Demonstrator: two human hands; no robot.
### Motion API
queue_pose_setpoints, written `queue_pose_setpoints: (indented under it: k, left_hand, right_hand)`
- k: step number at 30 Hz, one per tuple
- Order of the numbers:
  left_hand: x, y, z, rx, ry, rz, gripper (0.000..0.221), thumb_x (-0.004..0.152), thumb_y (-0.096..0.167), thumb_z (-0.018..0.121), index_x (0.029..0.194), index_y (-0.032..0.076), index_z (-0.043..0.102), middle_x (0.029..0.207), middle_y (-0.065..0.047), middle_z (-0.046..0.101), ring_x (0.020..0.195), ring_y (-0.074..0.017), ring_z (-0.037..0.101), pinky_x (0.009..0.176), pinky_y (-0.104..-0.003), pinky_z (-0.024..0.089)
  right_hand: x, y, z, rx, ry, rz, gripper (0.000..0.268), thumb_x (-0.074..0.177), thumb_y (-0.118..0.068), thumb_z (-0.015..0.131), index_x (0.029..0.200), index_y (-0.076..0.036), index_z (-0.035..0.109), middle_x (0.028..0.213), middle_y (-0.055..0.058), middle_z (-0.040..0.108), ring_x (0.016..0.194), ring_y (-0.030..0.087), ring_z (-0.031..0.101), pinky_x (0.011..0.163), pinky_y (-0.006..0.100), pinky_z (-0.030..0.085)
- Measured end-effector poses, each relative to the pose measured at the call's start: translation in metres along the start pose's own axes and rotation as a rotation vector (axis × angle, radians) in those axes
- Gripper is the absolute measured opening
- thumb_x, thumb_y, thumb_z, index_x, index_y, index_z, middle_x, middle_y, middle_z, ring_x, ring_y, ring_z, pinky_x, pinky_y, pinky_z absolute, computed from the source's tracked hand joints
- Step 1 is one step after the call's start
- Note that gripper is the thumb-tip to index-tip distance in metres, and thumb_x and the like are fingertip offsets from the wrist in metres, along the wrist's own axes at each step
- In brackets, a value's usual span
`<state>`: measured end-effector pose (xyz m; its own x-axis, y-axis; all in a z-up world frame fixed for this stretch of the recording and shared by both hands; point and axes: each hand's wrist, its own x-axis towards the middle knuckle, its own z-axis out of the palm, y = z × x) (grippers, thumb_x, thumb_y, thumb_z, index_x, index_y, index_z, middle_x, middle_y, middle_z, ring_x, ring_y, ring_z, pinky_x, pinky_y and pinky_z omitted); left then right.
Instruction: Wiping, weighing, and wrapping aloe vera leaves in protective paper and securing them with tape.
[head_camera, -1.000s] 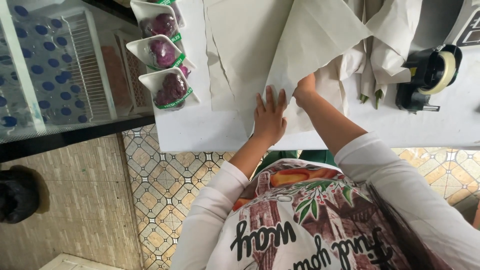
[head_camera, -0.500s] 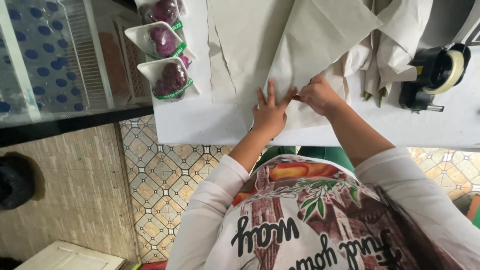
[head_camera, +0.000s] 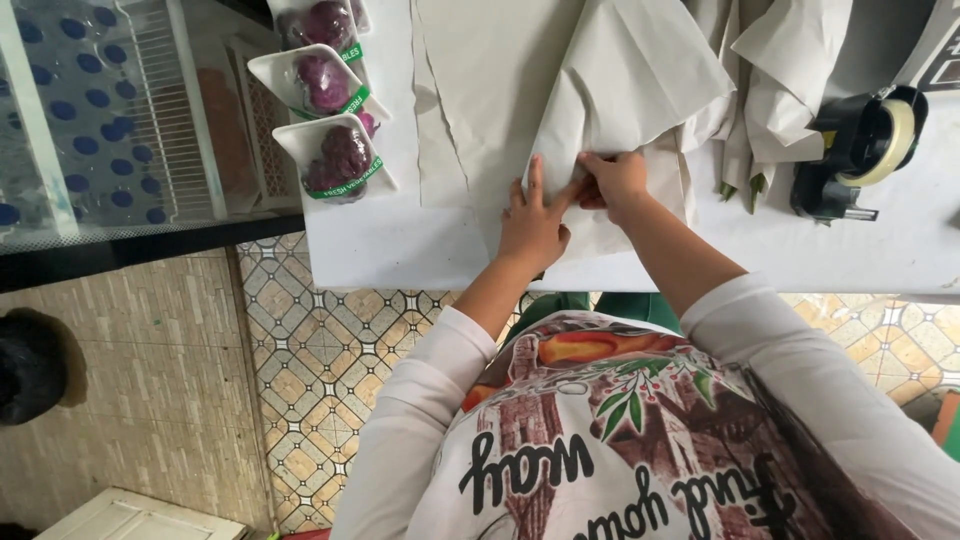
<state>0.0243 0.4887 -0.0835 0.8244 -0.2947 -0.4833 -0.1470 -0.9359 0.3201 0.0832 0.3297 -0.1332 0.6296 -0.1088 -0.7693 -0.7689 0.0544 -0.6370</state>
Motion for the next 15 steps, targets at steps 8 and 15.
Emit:
queue_pose_setpoints:
  k: [8, 15]
  left_hand:
    - [0.003, -0.009, 0.010, -0.017, 0.040, 0.027, 0.066, 0.094, 0.021, 0.063, 0.155, 0.033, 0.039, 0.168, -0.026, -0.004, 0.147, -0.0582, 0.025, 0.102, -0.070, 0.047]
    - [-0.003, -0.003, -0.006, 0.008, 0.018, 0.046, 0.073, 0.096, 0.022, 0.060, 0.159, 0.039, 0.029, 0.169, -0.026, -0.005, 0.148, -0.0574, 0.025, 0.103, -0.070, 0.047]
  right_hand:
    - [0.005, 0.024, 0.001, 0.305, 0.086, -0.047, 0.039, 0.096, -0.025, 0.078, 0.109, 0.002, 0.053, 0.086, 0.016, 0.062, 0.080, 0.038, 0.077, 0.073, 0.051, 0.069]
    - [0.022, -0.011, 0.011, 0.613, 0.284, -0.167, 0.071, 0.088, -0.034, 0.092, 0.135, 0.005, 0.056, 0.127, 0.023, 0.064, 0.121, 0.040, 0.065, 0.097, 0.058, 0.056]
